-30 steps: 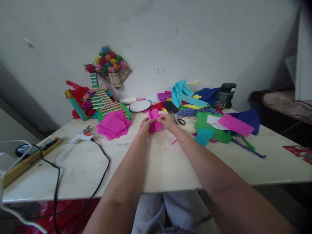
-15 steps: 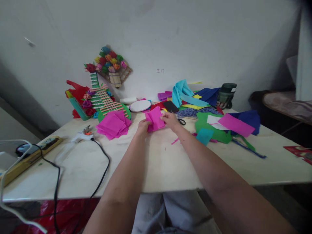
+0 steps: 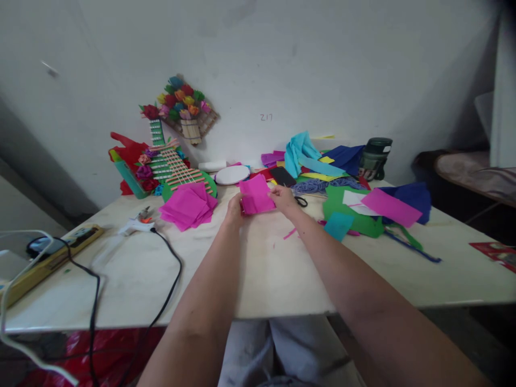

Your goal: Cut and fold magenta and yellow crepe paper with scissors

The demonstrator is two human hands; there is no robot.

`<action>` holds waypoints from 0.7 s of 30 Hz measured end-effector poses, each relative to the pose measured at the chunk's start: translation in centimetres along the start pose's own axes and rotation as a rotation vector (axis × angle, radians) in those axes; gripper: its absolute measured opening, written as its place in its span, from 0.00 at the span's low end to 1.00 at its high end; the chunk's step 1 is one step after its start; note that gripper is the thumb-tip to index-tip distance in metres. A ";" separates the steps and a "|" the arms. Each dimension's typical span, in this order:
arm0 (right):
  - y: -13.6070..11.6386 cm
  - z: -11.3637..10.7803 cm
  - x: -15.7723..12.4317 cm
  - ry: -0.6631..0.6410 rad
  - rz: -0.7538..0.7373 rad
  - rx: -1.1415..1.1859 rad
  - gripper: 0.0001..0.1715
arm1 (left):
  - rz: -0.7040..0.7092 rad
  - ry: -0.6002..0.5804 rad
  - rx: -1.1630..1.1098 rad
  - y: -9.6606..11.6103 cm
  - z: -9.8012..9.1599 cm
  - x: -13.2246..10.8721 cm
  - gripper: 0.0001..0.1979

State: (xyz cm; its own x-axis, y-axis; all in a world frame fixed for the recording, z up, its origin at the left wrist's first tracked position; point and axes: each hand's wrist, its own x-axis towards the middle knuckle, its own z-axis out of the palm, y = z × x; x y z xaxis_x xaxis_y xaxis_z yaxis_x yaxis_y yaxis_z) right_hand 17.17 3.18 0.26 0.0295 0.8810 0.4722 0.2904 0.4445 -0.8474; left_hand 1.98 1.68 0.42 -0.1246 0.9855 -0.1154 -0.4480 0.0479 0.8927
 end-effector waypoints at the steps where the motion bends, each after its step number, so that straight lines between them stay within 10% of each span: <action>1: -0.1 0.0 -0.1 -0.008 -0.003 0.003 0.06 | 0.005 -0.011 0.004 0.0 0.0 0.0 0.10; 8: -0.2 0.1 -0.1 -0.045 0.019 0.079 0.06 | 0.097 0.057 0.078 -0.6 -0.4 0.2 0.08; 21: -0.2 -0.1 -0.2 -0.095 0.201 0.389 0.10 | -0.059 -0.237 -0.170 0.3 -0.6 -0.8 0.15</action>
State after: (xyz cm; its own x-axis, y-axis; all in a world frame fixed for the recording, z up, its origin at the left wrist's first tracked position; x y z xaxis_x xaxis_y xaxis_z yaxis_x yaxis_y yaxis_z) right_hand 17.19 2.93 0.41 -0.0450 0.9591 0.2795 -0.0945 0.2744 -0.9570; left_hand 1.46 0.77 0.53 0.1073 0.9933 -0.0424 -0.5931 0.0982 0.7991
